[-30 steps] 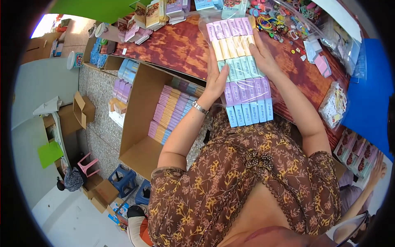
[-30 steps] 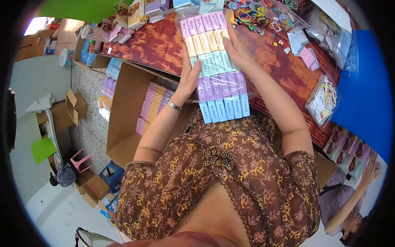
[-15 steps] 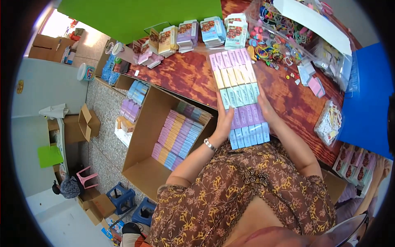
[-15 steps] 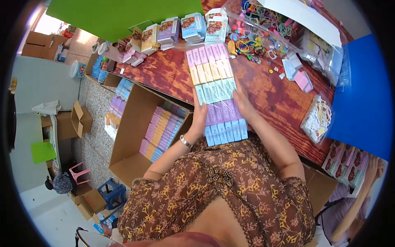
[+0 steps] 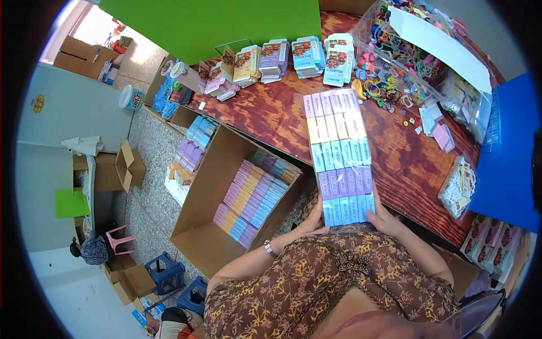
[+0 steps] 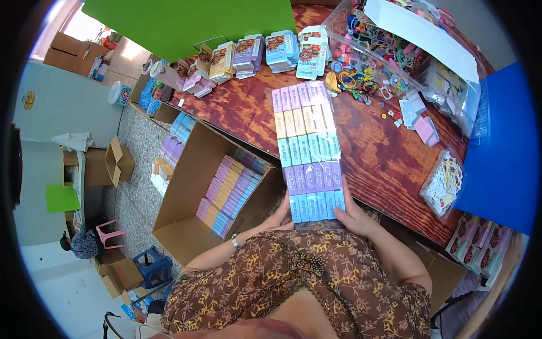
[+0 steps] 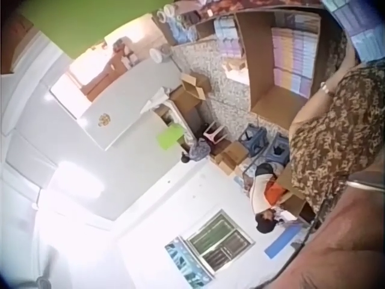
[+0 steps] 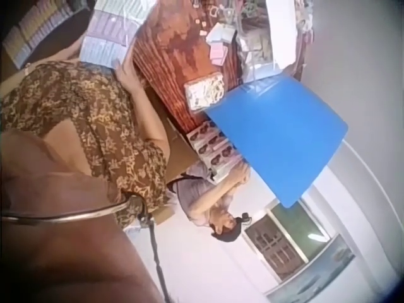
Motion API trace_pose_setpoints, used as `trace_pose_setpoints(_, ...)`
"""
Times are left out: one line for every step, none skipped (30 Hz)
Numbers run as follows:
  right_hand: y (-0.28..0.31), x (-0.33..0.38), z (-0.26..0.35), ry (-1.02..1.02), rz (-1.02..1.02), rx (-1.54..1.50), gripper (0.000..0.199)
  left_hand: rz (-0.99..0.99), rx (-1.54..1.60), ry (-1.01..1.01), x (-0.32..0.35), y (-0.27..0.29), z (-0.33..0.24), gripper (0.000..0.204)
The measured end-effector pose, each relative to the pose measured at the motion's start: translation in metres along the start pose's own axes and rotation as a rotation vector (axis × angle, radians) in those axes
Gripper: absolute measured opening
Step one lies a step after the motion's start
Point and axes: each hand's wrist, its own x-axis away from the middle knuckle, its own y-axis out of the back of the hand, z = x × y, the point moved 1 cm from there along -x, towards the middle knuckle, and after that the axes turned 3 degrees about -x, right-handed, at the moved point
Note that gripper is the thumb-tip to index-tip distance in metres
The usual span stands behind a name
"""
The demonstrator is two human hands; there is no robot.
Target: Sorting small colorful boxes and packing them into larger cardboard shipping containers.
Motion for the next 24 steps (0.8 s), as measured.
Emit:
trace_pose_setpoints(0.002,0.003,0.003,0.009,0.058,0.043,0.087,0.079,0.138,0.126,0.007,-0.002,-0.004,0.092)
trace_pose_setpoints(0.007,0.007,0.010,0.014,0.117,0.091,0.088,0.070,-0.155,0.097,0.022,0.007,0.006,0.070)
trace_pose_setpoints(0.016,0.004,0.014,-0.034,0.093,0.157,0.082,0.068,-0.153,0.094,0.025,0.019,-0.006,0.070)
trace_pose_setpoints(0.028,0.001,0.012,-0.084,0.014,0.213,0.079,0.064,-0.168,0.271,0.021,0.037,-0.025,0.061)
trace_pose_setpoints(0.039,-0.005,0.012,-0.127,-0.061,0.264,0.078,0.053,-0.186,0.453,0.013,0.052,-0.037,0.056)
trace_pose_setpoints(0.041,-0.019,0.012,-0.003,-0.229,0.171,0.073,-0.192,-0.244,0.347,0.003,0.063,-0.041,0.050)
trace_pose_setpoints(0.047,-0.037,0.012,0.052,-0.318,0.113,0.071,-0.437,-0.300,0.236,-0.008,0.075,-0.042,0.046)
trace_pose_setpoints(0.051,-0.058,0.013,0.111,-0.403,0.055,0.068,-0.638,-0.321,0.046,-0.029,0.081,-0.034,0.050)
trace_pose_setpoints(0.052,-0.078,0.007,0.118,-0.398,0.058,0.068,-0.834,-0.340,-0.151,-0.056,0.085,-0.025,0.053)
trace_pose_setpoints(0.059,-0.095,-0.008,0.128,-0.363,0.050,0.070,-0.841,-0.323,-0.170,-0.082,0.088,-0.023,0.059)
trace_pose_setpoints(0.064,-0.110,-0.020,0.134,-0.324,0.045,0.071,-0.850,-0.300,-0.185,-0.103,0.090,-0.022,0.065)
trace_pose_setpoints(0.065,-0.123,-0.029,0.140,-0.279,0.037,0.072,-0.779,-0.262,-0.154,-0.117,0.094,-0.015,0.070)
trace_pose_setpoints(0.063,-0.133,-0.031,0.147,-0.230,0.029,0.073,-0.713,-0.224,-0.122,-0.128,0.098,-0.007,0.076)
trace_pose_setpoints(0.039,-0.137,-0.013,0.215,-0.219,-0.168,0.074,-0.676,-0.049,-0.264,-0.133,0.091,0.002,0.076)
trace_pose_setpoints(0.034,-0.131,-0.014,0.212,-0.220,-0.168,0.074,-0.675,-0.046,-0.262,-0.131,0.084,0.004,0.076)
trace_pose_setpoints(0.029,-0.125,-0.016,0.214,-0.246,-0.117,0.074,-0.661,-0.004,-0.259,-0.127,0.076,0.006,0.080)
trace_pose_setpoints(0.028,-0.122,-0.015,0.223,-0.271,-0.064,0.075,-0.647,0.033,-0.262,-0.124,0.071,0.003,0.083)
trace_pose_setpoints(0.024,-0.114,-0.009,0.173,-0.275,-0.088,0.075,-0.601,0.025,-0.286,-0.115,0.064,0.000,0.088)
trace_pose_setpoints(0.020,-0.109,-0.004,0.168,-0.275,-0.091,0.075,-0.602,0.028,-0.281,-0.107,0.058,-0.001,0.088)
trace_pose_setpoints(0.016,-0.103,0.003,0.187,-0.256,-0.102,0.076,-0.589,-0.013,-0.283,-0.099,0.051,-0.004,0.089)
trace_pose_setpoints(0.013,-0.099,0.008,0.207,-0.235,-0.112,0.077,-0.578,-0.054,-0.285,-0.093,0.046,-0.005,0.090)
trace_pose_setpoints(0.009,-0.095,0.013,0.207,-0.236,-0.112,0.077,-0.546,-0.039,-0.298,-0.086,0.041,-0.008,0.090)
trace_pose_setpoints(0.006,-0.090,0.018,0.196,-0.229,-0.138,0.078,-0.543,-0.040,-0.300,-0.081,0.033,-0.007,0.090)
trace_pose_setpoints(0.002,-0.086,0.020,0.185,-0.220,-0.166,0.079,-0.538,0.007,-0.274,-0.075,0.025,-0.004,0.092)
